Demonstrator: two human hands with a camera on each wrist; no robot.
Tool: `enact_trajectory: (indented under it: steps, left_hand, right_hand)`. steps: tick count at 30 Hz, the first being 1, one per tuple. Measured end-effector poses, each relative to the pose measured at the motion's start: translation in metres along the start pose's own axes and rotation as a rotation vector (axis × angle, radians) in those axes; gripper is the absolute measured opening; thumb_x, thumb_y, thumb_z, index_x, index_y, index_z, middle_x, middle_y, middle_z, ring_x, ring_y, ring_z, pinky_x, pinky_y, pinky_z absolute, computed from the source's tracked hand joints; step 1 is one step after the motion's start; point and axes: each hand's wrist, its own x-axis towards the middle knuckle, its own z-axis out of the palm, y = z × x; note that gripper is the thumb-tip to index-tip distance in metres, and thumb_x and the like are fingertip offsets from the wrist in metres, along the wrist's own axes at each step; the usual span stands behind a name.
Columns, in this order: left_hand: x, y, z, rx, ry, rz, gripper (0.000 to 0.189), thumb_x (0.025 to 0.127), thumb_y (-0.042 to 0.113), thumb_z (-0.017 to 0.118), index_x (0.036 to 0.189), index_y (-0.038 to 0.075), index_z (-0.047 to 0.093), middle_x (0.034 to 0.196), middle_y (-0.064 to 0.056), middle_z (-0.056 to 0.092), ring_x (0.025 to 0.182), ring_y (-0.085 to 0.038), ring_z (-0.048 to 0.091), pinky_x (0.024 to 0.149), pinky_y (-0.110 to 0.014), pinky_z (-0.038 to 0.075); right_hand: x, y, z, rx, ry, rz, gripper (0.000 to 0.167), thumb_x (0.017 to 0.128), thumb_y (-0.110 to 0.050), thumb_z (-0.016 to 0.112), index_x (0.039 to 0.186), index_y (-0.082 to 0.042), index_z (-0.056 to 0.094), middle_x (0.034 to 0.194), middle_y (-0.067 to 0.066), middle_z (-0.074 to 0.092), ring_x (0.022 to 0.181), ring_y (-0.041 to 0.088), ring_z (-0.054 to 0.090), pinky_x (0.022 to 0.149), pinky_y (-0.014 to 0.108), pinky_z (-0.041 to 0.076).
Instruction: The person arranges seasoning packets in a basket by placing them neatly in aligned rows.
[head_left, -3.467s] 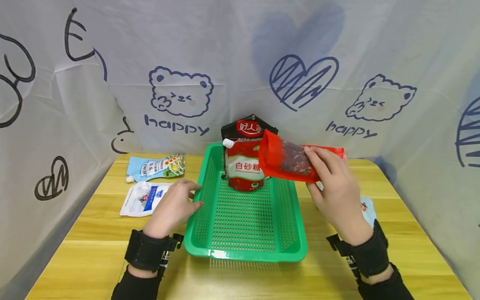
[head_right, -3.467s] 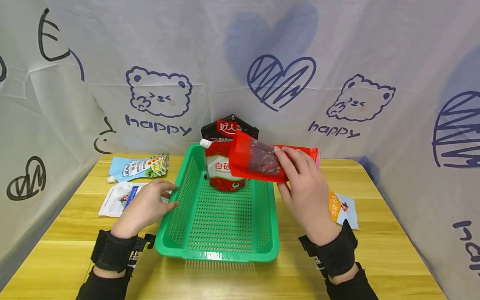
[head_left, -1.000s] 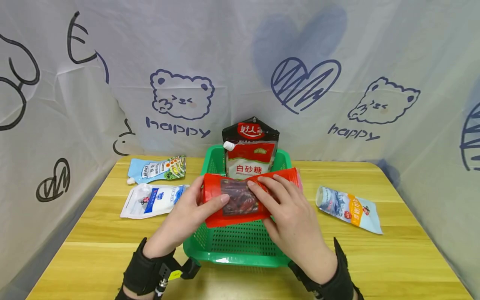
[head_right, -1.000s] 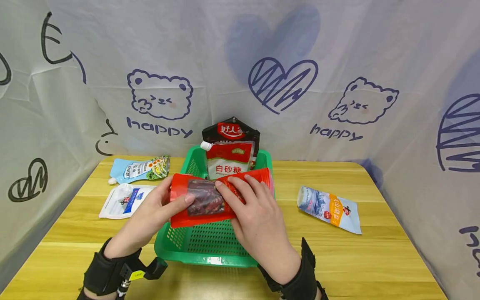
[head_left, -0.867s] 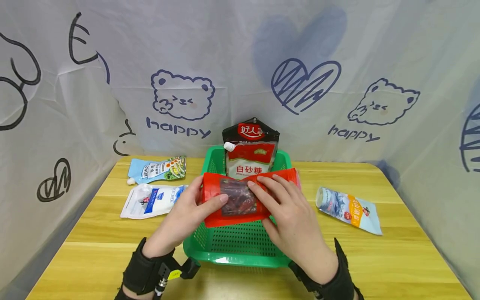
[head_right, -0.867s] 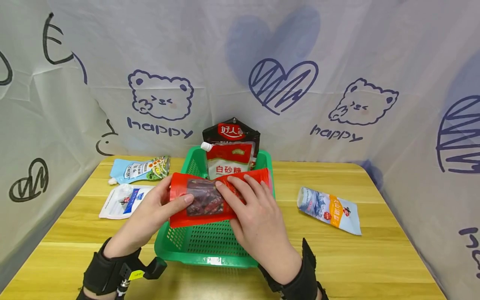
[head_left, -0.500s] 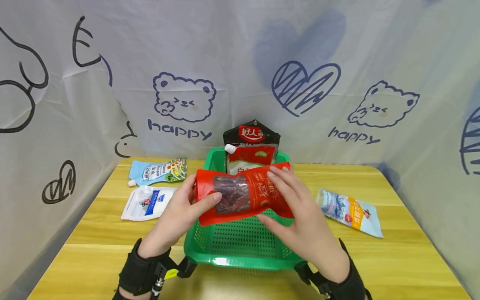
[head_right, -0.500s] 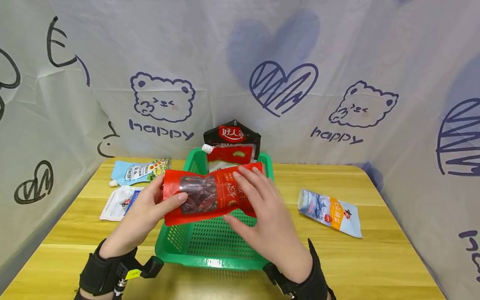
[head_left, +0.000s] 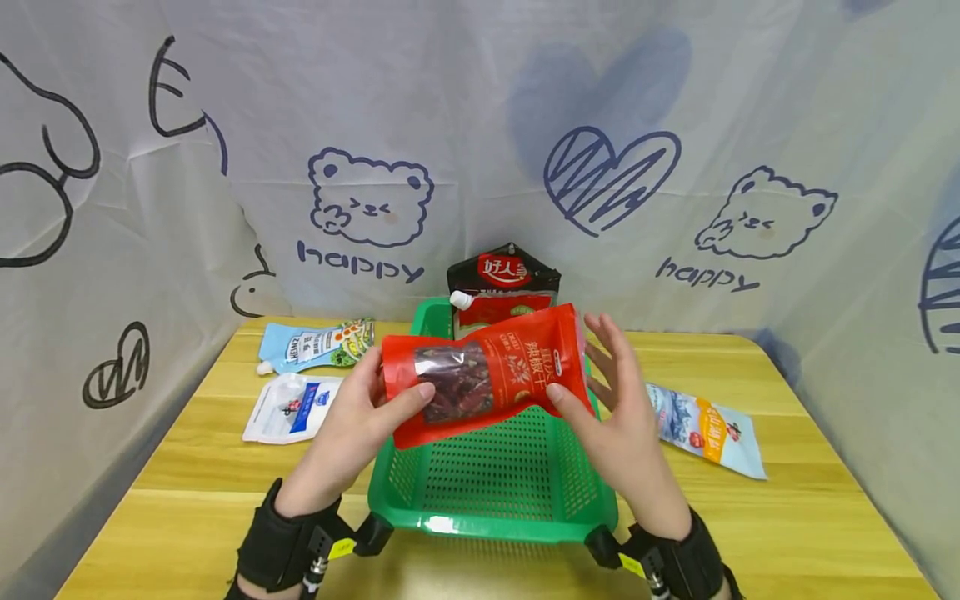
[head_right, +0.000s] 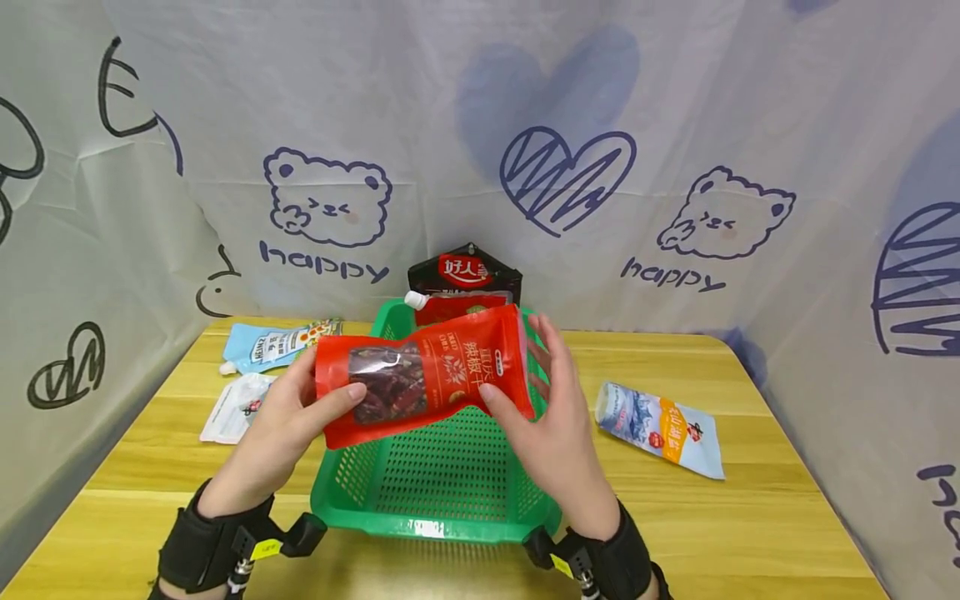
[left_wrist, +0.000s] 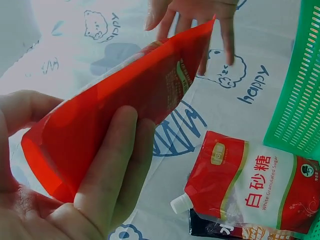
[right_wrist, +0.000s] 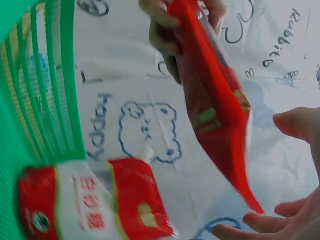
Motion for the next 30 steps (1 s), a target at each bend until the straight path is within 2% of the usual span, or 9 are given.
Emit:
enact_trajectory:
  steps: [5, 10, 14, 19, 22, 30]
  left_hand:
    - [0.000, 0.001, 0.000, -0.004, 0.018, 0.013, 0.056, 0.098, 0.014, 0.066, 0.146, 0.002, 0.040, 0.134, -0.022, 0.061, 0.113, -0.030, 0.063, 0.091, -0.031, 0.059]
    - [0.000, 0.001, 0.000, -0.017, 0.010, 0.013, 0.055, 0.098, 0.013, 0.066, 0.145, 0.002, 0.040, 0.134, -0.022, 0.061, 0.113, -0.029, 0.064, 0.091, -0.031, 0.059]
    - [0.000, -0.001, 0.001, -0.029, -0.011, 0.016, 0.054, 0.098, 0.013, 0.066, 0.144, 0.001, 0.040, 0.133, -0.023, 0.061, 0.112, -0.028, 0.066, 0.091, -0.032, 0.060]
    - [0.001, -0.005, 0.002, -0.012, -0.060, 0.035, 0.055, 0.098, 0.013, 0.066, 0.145, 0.000, 0.040, 0.133, -0.023, 0.061, 0.112, -0.030, 0.065, 0.091, -0.034, 0.060]
    - [0.001, -0.006, 0.003, 0.001, -0.066, 0.050, 0.055, 0.098, 0.013, 0.066, 0.145, 0.000, 0.041, 0.133, -0.023, 0.061, 0.112, -0.030, 0.064, 0.090, -0.034, 0.060]
    - [0.002, -0.009, 0.003, 0.007, -0.106, 0.050, 0.058, 0.098, 0.014, 0.065, 0.146, 0.000, 0.037, 0.135, -0.024, 0.057, 0.114, -0.032, 0.062, 0.091, -0.037, 0.059]
  right_hand:
    - [0.001, 0.002, 0.006, 0.147, -0.061, 0.169, 0.087, 0.098, -0.011, 0.070, 0.166, -0.013, 0.017, 0.166, 0.009, 0.030, 0.141, 0.036, 0.046, 0.095, 0.040, 0.059]
    - [0.001, 0.002, 0.011, 0.331, -0.100, 0.253, 0.082, 0.100, -0.007, 0.067, 0.165, -0.014, 0.019, 0.158, 0.010, 0.042, 0.132, 0.034, 0.055, 0.091, 0.038, 0.060]
    - [0.001, 0.001, 0.012, 0.392, -0.082, 0.317, 0.077, 0.100, -0.007, 0.067, 0.163, -0.013, 0.023, 0.152, 0.011, 0.048, 0.127, 0.029, 0.058, 0.092, 0.035, 0.060]
    - [0.000, 0.001, 0.012, 0.425, -0.029, 0.333, 0.072, 0.098, -0.002, 0.068, 0.159, -0.009, 0.031, 0.146, 0.015, 0.053, 0.121, 0.025, 0.061, 0.093, 0.032, 0.060]
    - [0.000, 0.002, 0.011, 0.440, -0.012, 0.334, 0.072, 0.096, 0.000, 0.070, 0.158, -0.009, 0.033, 0.144, 0.015, 0.054, 0.119, 0.025, 0.062, 0.092, 0.033, 0.060]
    - [0.000, 0.005, 0.009, 0.418, -0.017, 0.302, 0.073, 0.098, -0.003, 0.070, 0.160, -0.012, 0.033, 0.143, 0.012, 0.055, 0.122, 0.027, 0.061, 0.093, 0.035, 0.060]
